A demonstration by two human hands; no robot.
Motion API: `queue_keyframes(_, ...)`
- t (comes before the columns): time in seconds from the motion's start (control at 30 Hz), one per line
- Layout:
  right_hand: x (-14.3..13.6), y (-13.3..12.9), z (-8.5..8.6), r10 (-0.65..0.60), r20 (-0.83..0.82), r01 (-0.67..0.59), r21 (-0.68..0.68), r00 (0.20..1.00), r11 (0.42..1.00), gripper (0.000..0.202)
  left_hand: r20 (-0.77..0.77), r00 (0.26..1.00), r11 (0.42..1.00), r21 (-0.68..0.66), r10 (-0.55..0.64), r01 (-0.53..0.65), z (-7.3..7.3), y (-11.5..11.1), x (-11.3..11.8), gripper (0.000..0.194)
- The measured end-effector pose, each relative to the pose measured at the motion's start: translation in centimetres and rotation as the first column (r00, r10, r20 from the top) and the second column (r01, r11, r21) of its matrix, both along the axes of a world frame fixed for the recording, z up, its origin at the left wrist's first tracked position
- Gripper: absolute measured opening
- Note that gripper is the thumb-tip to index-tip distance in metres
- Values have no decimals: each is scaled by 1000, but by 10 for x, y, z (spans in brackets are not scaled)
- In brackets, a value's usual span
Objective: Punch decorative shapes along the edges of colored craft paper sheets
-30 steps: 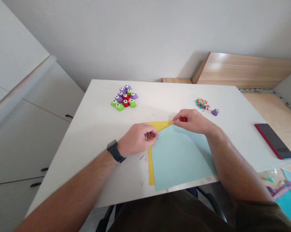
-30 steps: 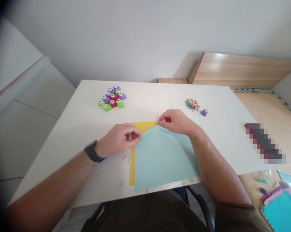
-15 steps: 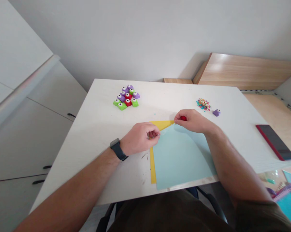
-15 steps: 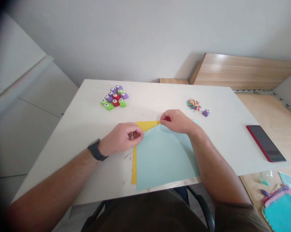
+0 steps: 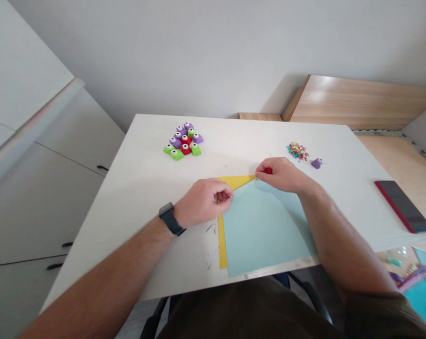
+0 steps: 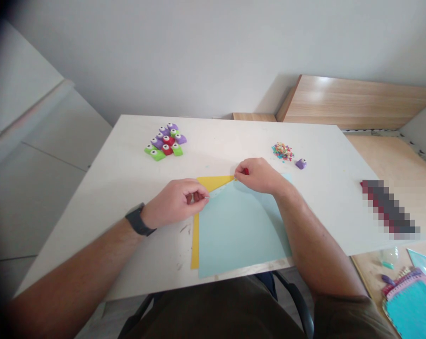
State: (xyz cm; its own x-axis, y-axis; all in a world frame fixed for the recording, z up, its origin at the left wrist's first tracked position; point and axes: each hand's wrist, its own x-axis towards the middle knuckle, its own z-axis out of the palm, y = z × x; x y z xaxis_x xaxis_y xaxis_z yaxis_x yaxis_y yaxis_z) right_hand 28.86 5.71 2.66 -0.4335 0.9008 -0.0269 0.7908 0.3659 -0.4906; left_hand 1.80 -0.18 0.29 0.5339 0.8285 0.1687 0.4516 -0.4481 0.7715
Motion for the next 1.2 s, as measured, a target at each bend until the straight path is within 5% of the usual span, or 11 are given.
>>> queue_keyframes(0.37, 0, 2, -1, -61, 38, 60, 12, 997, 998, 17, 2, 1000, 1000, 13, -3, 3, -2, 0, 0, 7)
queue_keyframes(0.63, -5, 3, -6, -122, -79, 124, 26, 989, 992, 18, -5, 999, 999, -3, 31, -31, -1, 0, 1, 6)
queue_keyframes(0.93, -52, 21, -10, 86, 61, -93, 124, 994, 988, 16, 6, 998, 997, -52, 62, -62, -3, 0, 1, 6)
queue_keyframes(1.2, -80, 37, -19, 113, 203, -148, 163, 973, 976, 20, 41, 997, 997, -46, 60, -58, -5, 0, 1, 7)
